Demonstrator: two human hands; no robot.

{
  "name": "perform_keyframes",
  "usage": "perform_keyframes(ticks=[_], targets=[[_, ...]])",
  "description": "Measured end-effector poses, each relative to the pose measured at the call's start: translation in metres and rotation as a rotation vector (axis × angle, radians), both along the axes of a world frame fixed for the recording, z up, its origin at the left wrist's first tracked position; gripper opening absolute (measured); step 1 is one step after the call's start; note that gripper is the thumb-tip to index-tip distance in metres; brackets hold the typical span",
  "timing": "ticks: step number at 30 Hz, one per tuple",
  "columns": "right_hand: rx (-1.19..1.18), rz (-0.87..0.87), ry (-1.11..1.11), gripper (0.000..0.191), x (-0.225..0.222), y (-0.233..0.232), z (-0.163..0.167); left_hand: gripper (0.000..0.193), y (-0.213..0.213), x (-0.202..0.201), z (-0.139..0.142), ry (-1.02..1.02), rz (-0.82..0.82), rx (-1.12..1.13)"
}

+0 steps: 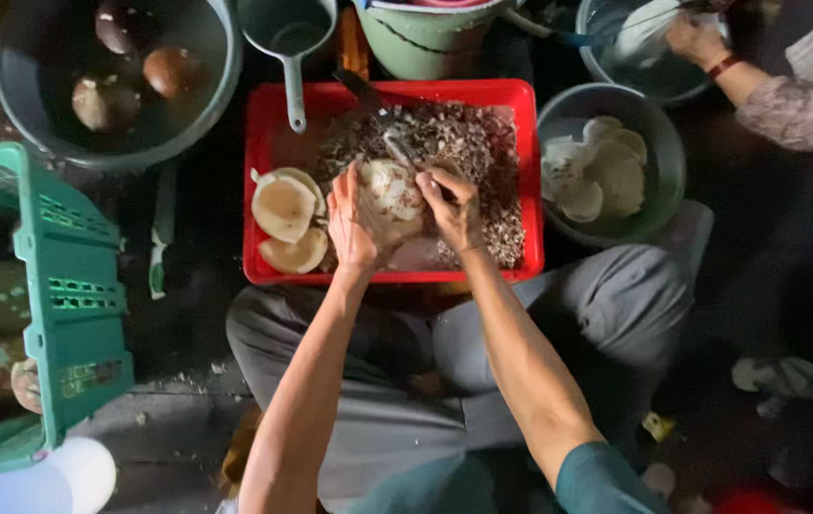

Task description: The person sits on the floor and uses a small knife to scrape and trim the fibrous husk off round coconuts, rotating each one by hand. Finished white coconut shell halves are placed into a metal bowl, and discarded husk fibers accumulate in a red tray.

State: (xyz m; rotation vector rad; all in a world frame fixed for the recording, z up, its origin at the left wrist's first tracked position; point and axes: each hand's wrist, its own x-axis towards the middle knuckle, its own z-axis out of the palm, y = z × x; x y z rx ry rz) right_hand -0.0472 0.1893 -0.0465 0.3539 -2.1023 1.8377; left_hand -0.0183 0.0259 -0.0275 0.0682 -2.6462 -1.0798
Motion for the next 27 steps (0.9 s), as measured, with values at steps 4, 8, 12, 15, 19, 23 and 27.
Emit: perform_keyframes(ticks=[4, 8, 12, 15, 19, 23, 27], targets=[[0.261, 0.074, 0.154, 0.017, -0.009, 0.007, 0.025, 0.118, 0.007, 0.002, 0.008, 0.015, -0.033, -0.021], [0.342, 0.233, 0.157, 0.013, -0.022, 0.007, 0.043, 0.127, 0.010, 0.005, 0.013, -0.082, -0.049, -0.010], [0.395, 0.103, 0.195, 0.017, -0.013, 0.002, 0.047, 0.114, 0.010, 0.009, 0.013, 0.011, -0.075, -0.004], [0.285, 0.153, 0.078, 0.014, -0.004, 0.005, 0.047, 0.128, 0.009, 0.011, 0.011, -0.015, -0.063, 0.004], [0.424, 0.102, 0.304, 0.011, 0.004, 0.011, 0.042, 0.119, 0.006, 0.011, 0.006, 0.155, -0.074, -0.001], [0.252, 0.094, 0.050, 0.008, 0.008, 0.007, 0.035, 0.122, 0.004, 0.010, -0.001, -0.008, -0.040, 0.025], [0.436, 0.034, 0.327, 0.015, 0.007, 0.001, 0.039, 0.095, 0.007, 0.011, -0.008, 0.363, -0.079, -0.176]])
